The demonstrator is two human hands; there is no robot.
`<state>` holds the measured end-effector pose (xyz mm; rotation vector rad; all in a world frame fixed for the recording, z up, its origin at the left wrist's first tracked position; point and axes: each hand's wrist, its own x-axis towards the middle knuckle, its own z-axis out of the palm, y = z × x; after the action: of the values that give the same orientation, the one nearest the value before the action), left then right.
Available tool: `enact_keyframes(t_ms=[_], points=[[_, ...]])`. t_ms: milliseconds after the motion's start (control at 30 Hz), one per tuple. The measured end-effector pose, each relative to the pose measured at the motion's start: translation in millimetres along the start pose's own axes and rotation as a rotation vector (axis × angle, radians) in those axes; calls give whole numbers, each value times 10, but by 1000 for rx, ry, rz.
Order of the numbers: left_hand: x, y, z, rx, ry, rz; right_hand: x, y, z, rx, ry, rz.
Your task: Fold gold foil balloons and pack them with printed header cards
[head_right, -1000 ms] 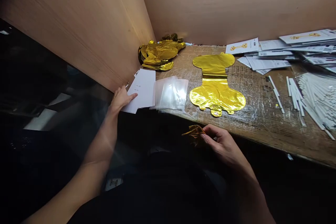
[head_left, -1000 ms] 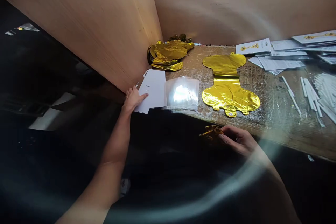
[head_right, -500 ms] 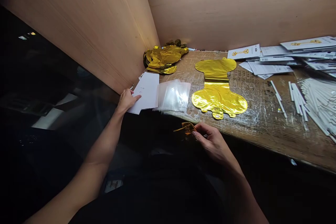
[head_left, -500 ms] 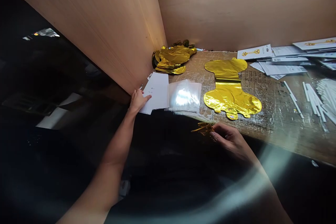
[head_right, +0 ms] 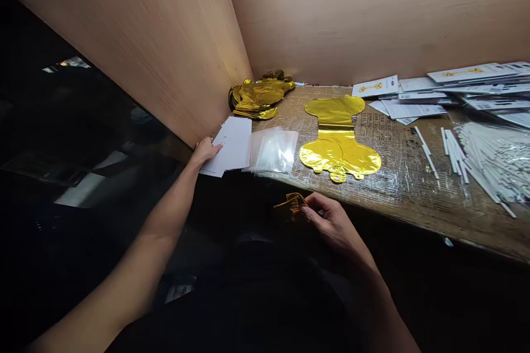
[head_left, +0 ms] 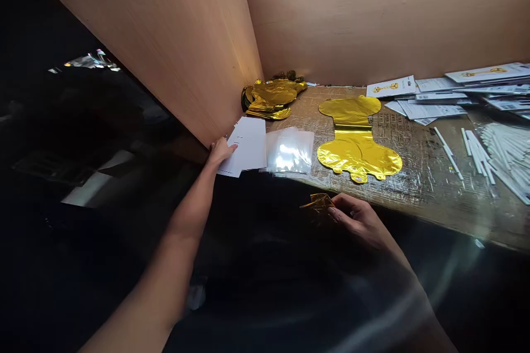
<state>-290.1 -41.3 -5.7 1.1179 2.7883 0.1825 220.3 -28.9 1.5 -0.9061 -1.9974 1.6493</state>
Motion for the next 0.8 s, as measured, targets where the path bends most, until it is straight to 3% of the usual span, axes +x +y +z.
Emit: enact_keyframes(t_ms=[167,500,667,800], points=[[129,86,-105,-29,-95,-69,-12,-33,40,25,-22,-2],[200,439,-276,-130,-66,-102,-45,4,121,34,-51,-32],[57,430,-479,-290,117,-25,-101,27,99,66,-26,-33],[-312,368,-602,-515,259,75,-18,-33,135,262,7,-54]])
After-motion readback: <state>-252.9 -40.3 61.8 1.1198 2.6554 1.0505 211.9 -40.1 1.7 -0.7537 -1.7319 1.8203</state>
